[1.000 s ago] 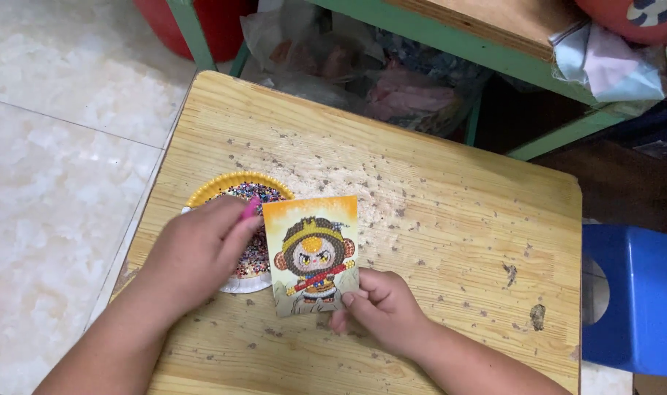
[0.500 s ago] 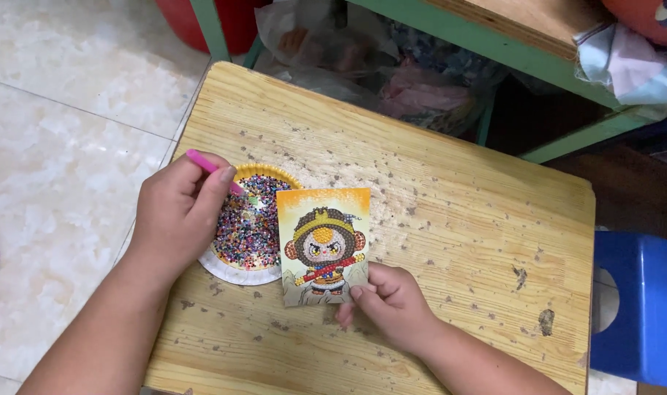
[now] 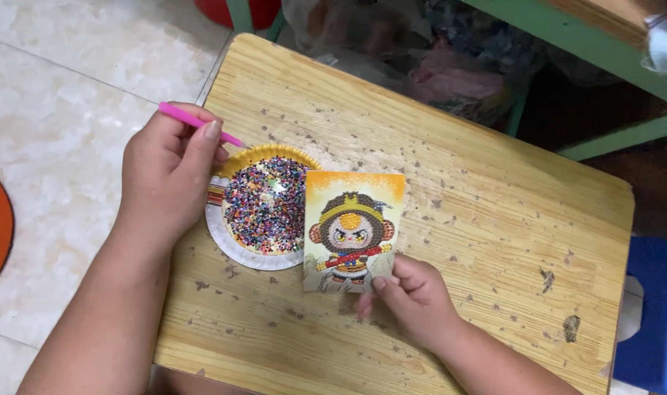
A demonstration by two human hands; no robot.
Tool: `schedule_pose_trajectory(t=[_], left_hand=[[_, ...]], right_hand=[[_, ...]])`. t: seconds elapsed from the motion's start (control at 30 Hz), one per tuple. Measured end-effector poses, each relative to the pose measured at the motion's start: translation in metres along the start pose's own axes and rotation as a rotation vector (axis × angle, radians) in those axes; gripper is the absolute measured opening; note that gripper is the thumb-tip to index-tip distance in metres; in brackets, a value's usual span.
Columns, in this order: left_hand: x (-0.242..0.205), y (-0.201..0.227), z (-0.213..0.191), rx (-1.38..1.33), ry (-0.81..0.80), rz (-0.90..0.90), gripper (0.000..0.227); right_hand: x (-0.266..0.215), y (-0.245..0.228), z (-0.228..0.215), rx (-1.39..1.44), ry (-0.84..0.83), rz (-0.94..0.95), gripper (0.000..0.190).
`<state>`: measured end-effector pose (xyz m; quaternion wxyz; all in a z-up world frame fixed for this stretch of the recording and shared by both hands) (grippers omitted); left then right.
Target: Applying small resin beads to a sticky canvas using a specialized pen tool to create a mosaic image.
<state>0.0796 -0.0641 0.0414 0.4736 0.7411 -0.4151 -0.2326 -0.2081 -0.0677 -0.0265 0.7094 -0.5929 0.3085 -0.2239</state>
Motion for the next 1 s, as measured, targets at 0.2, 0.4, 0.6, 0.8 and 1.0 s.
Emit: schedule_pose_trajectory(t=[0.2, 0.4, 0.6, 0.8, 1.0], left_hand=[[0.002, -0.002, 0.005, 0.089, -0.092, 0.012, 0.01], [0.003, -0.007, 0.013, 0.176, -0.132, -0.074, 0.012], [0.004, -0.006, 0.015, 0.233, -0.138, -0.082, 0.007], [0.005, -0.012, 0.017, 0.267, -0.142, -0.042, 0.007], [0.004, -0.013, 0.018, 0.26, -0.147, -0.075, 0.008]], right_hand=[[-0.002, 0.005, -0.004, 0.165, 0.067, 0.006, 0.015], [-0.001, 0.001, -0.007, 0.033, 0.097, -0.031, 0.019], [-0.002, 0.003, -0.009, 0.006, 0.103, 0.001, 0.017], [-0.002, 0.002, -0.008, -0.004, 0.108, -0.004, 0.018], [-0.001, -0.001, -0.007, -0.029, 0.1, -0.028, 0.02]])
Point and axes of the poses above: each hand's wrist, its own x-axis towards the middle knuckle, its own z-axis out of the palm, y = z × x, the point moved 8 cm from there along x, towards the middle knuckle
